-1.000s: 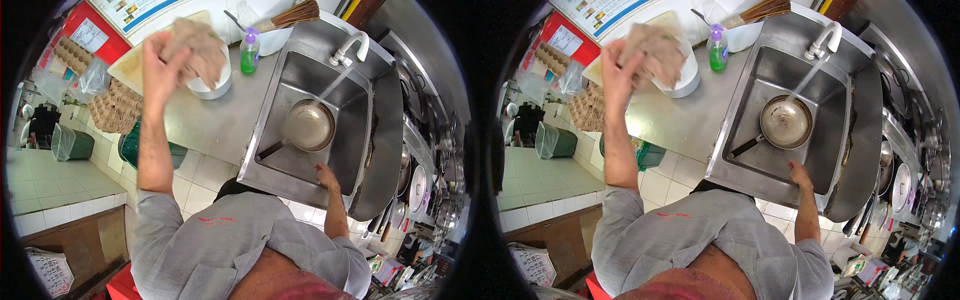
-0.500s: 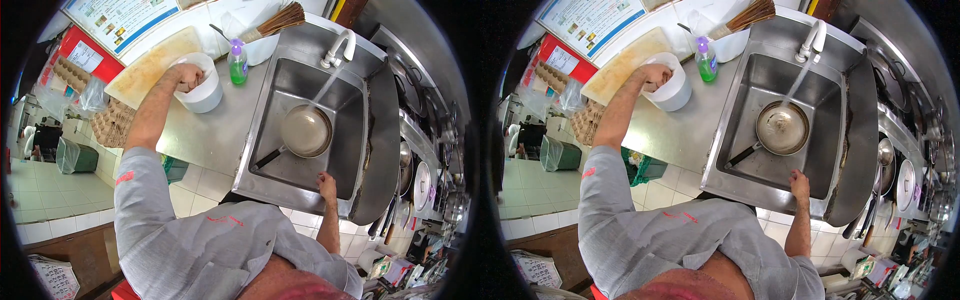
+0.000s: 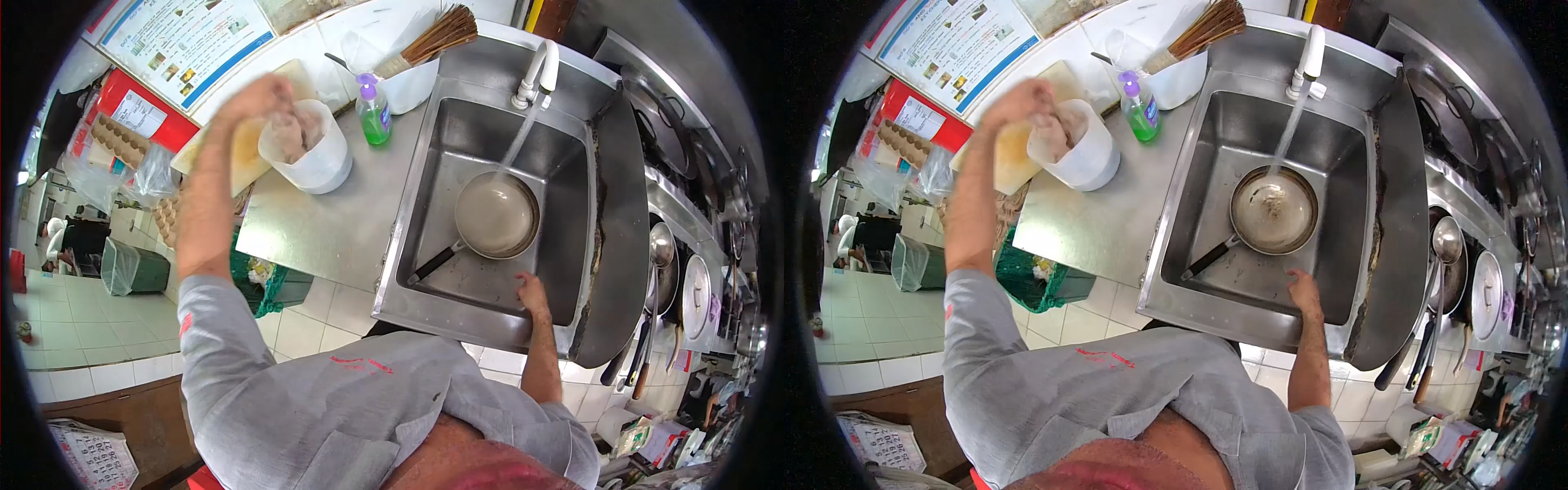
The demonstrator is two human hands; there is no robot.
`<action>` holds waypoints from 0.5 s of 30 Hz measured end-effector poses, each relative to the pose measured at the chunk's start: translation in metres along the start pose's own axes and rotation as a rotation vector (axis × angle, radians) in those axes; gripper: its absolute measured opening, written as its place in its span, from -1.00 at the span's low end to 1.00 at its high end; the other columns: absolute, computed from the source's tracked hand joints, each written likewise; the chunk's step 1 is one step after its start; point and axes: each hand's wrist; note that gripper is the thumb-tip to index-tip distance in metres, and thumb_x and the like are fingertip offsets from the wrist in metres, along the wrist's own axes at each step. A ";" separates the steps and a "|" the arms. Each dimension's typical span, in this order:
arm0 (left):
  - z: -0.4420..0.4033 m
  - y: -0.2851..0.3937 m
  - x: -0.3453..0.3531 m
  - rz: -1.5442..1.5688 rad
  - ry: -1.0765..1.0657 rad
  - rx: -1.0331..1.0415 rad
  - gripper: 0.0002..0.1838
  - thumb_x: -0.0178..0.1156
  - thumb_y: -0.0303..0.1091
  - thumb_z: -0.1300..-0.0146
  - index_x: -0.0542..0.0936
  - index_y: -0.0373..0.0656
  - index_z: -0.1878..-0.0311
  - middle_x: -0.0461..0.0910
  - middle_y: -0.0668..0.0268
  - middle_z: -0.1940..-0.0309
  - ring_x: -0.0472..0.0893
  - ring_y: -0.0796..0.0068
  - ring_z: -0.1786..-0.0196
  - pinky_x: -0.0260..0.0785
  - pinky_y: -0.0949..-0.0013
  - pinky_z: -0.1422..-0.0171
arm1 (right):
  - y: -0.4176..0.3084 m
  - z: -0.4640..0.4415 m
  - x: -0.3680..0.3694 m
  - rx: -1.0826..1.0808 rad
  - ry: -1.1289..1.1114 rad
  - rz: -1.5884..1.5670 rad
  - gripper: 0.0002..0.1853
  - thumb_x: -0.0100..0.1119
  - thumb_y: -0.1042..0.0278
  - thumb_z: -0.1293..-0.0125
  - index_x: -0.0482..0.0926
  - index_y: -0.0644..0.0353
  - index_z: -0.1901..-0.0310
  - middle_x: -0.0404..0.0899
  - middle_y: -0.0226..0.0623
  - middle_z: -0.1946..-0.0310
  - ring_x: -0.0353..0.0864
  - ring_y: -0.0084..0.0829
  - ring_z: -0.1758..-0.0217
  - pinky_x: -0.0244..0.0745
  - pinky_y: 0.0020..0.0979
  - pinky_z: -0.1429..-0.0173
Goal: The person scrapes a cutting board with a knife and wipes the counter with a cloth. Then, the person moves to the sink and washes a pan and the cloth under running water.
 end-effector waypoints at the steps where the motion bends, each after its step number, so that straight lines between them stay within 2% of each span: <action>1: 0.018 0.033 -0.031 0.016 0.113 0.017 -0.73 0.27 -0.32 0.06 0.53 -0.18 0.26 0.53 0.35 0.35 0.48 0.51 0.23 0.35 0.40 0.14 | 0.006 -0.008 -0.001 0.000 -0.004 -0.009 -0.60 0.15 0.47 -0.04 0.49 0.14 0.01 0.59 -0.10 0.36 0.60 -0.18 0.25 0.46 -0.25 0.12; 3: 0.040 0.077 -0.080 -0.031 0.297 0.156 -0.76 0.24 -0.32 0.01 0.51 -0.17 0.26 0.50 0.42 0.36 0.45 0.57 0.25 0.32 0.46 0.15 | 0.019 -0.029 0.001 -0.290 0.267 0.143 -0.64 0.10 0.50 -0.06 0.50 0.16 0.04 0.58 -0.10 0.43 0.60 -0.23 0.35 0.45 -0.27 0.19; 5: 0.049 0.114 -0.123 0.071 0.438 0.196 -0.79 0.24 -0.27 -0.06 0.52 -0.10 0.25 0.49 0.48 0.34 0.44 0.68 0.25 0.29 0.55 0.14 | -0.022 -0.030 -0.022 -0.153 0.119 -0.054 -0.64 0.10 0.48 -0.07 0.50 0.19 0.03 0.57 -0.12 0.43 0.58 -0.32 0.38 0.43 -0.30 0.21; 7: 0.047 0.143 -0.162 0.268 0.511 0.267 -0.81 0.23 -0.28 -0.09 0.54 -0.09 0.24 0.51 0.47 0.36 0.48 0.68 0.26 0.31 0.58 0.16 | -0.051 -0.045 -0.027 -0.331 0.208 -0.193 -0.63 0.12 0.46 -0.07 0.49 0.21 0.01 0.58 -0.17 0.41 0.54 -0.40 0.38 0.42 -0.36 0.20; 9: 0.046 0.207 -0.165 0.529 0.622 0.566 -0.89 0.04 -0.74 -0.11 0.40 -0.42 0.29 0.50 0.10 0.41 0.53 0.36 0.46 0.52 0.41 0.41 | -0.090 -0.068 -0.032 -0.497 0.265 -0.407 -0.63 0.18 0.34 -0.12 0.50 0.21 0.01 0.58 -0.31 0.32 0.52 -0.46 0.31 0.43 -0.42 0.20; 12: 0.029 0.253 -0.163 0.583 0.583 0.605 -0.87 -0.01 -0.80 -0.09 0.39 -0.42 0.31 0.49 0.13 0.45 0.53 0.36 0.46 0.50 0.43 0.40 | -0.180 -0.053 -0.057 -0.354 0.045 -0.731 -0.62 0.16 0.18 -0.19 0.49 0.16 -0.01 0.54 -0.33 0.19 0.51 -0.51 0.21 0.43 -0.38 0.13; 13: 0.017 0.261 -0.149 0.538 0.566 0.656 -0.93 0.09 -0.65 -0.15 0.43 -0.34 0.31 0.47 0.26 0.49 0.49 0.48 0.43 0.45 0.45 0.25 | -0.197 -0.059 -0.059 -0.316 -0.051 -0.894 -0.60 0.15 0.11 -0.22 0.48 0.13 -0.02 0.52 -0.33 0.13 0.51 -0.50 0.19 0.43 -0.35 0.11; 14: 0.008 0.272 -0.130 0.283 0.730 0.556 -0.90 0.10 -0.47 -0.10 0.46 -0.19 0.29 0.49 0.33 0.47 0.48 0.55 0.44 0.37 0.52 0.36 | -0.210 -0.067 -0.058 -0.360 -0.116 -1.003 -0.52 0.10 -0.01 -0.22 0.42 0.11 -0.08 0.49 -0.30 0.08 0.51 -0.43 0.16 0.42 -0.28 0.07; 15: 0.005 0.292 -0.094 0.254 0.811 0.515 -0.88 0.17 -0.42 -0.02 0.49 -0.19 0.34 0.50 0.29 0.51 0.50 0.52 0.47 0.40 0.47 0.41 | -0.220 -0.075 -0.056 -0.408 -0.183 -1.111 -0.43 0.05 -0.14 -0.23 0.37 0.09 -0.14 0.47 -0.27 0.03 0.51 -0.36 0.13 0.41 -0.22 0.03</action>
Point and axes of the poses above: each hand's wrist, its own z-axis away from the middle knuckle, its own x-axis out of the palm, y = z × x
